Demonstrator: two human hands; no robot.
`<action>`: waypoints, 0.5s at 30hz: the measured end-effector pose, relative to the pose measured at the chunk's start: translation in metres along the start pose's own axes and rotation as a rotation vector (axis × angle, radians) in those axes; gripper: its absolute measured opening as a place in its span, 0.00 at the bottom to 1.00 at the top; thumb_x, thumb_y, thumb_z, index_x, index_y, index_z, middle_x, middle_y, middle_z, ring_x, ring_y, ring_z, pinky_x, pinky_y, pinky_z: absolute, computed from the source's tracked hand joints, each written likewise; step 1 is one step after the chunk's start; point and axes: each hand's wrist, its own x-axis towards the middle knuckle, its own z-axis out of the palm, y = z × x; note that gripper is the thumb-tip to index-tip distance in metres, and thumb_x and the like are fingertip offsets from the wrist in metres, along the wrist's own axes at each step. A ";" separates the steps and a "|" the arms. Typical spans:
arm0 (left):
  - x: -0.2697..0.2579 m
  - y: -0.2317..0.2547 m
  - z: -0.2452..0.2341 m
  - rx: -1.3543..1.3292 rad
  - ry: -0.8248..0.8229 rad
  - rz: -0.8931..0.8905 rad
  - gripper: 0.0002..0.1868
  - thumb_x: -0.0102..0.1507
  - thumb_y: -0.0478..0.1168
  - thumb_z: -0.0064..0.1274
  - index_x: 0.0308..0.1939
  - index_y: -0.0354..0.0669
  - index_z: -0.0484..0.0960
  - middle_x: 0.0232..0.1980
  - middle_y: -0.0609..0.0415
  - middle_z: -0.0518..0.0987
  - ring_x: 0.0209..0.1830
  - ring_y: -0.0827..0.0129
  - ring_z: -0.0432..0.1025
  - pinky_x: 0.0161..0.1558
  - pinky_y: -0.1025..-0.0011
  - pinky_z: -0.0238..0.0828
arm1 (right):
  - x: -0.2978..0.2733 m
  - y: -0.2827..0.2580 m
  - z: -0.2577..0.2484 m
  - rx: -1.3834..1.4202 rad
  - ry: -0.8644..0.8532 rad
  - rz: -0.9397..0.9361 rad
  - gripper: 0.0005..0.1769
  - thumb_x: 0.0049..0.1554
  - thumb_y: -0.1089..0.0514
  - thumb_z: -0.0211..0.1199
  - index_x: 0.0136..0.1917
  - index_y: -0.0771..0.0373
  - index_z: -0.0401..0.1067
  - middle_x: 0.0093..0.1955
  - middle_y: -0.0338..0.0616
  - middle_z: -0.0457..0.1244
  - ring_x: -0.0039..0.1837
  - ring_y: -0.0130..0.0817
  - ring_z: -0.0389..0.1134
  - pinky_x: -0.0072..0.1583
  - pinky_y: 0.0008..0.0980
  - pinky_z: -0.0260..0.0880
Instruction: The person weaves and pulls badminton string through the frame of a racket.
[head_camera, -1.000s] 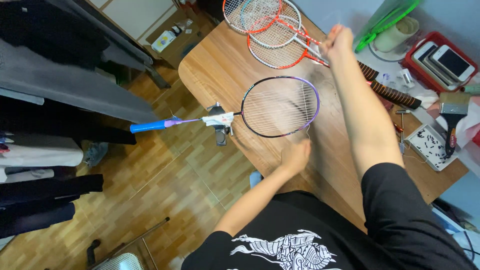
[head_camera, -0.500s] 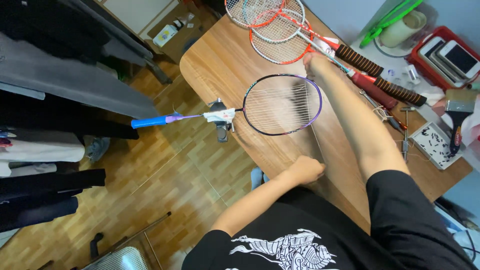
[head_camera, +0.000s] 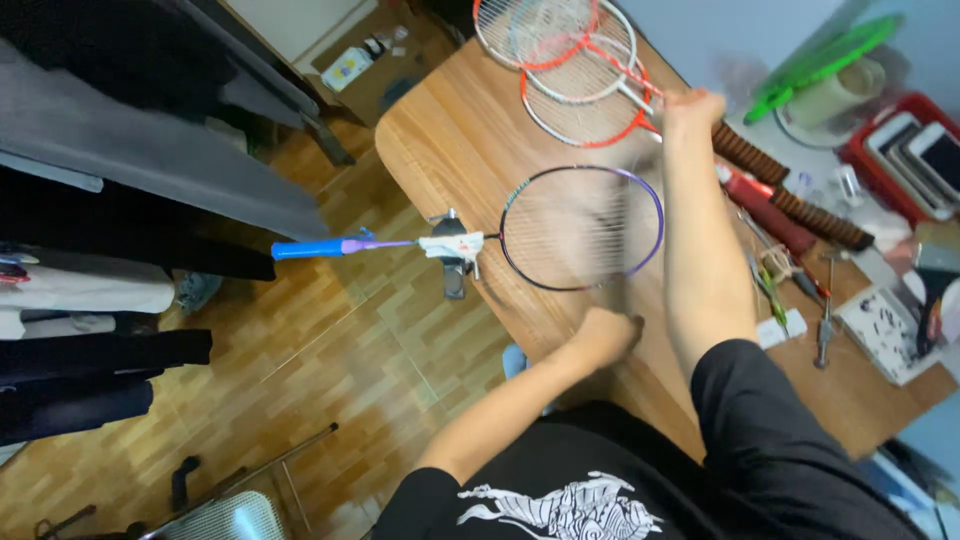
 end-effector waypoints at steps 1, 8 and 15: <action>0.004 0.003 -0.001 0.008 0.019 -0.007 0.07 0.62 0.39 0.48 0.37 0.44 0.81 0.29 0.45 0.82 0.28 0.48 0.78 0.28 0.50 0.71 | 0.001 0.004 0.000 -0.006 -0.019 0.009 0.07 0.53 0.61 0.47 0.33 0.58 0.57 0.28 0.37 0.42 0.29 0.35 0.39 0.33 0.37 0.39; 0.016 0.008 -0.013 0.206 -0.100 -0.032 0.09 0.63 0.37 0.49 0.45 0.42 0.80 0.33 0.53 0.84 0.30 0.62 0.79 0.25 0.60 0.72 | -0.091 0.037 0.064 0.235 0.334 0.072 0.14 0.60 0.47 0.46 0.34 0.51 0.54 0.31 0.35 0.51 0.35 0.36 0.54 0.42 0.38 0.60; 0.033 -0.008 0.000 -0.528 0.340 -0.321 0.11 0.75 0.42 0.46 0.52 0.44 0.84 0.36 0.48 0.83 0.36 0.61 0.78 0.38 0.62 0.73 | -0.033 0.013 0.160 0.342 -0.162 0.054 0.14 0.55 0.59 0.45 0.28 0.52 0.51 0.21 0.33 0.38 0.23 0.32 0.33 0.27 0.35 0.36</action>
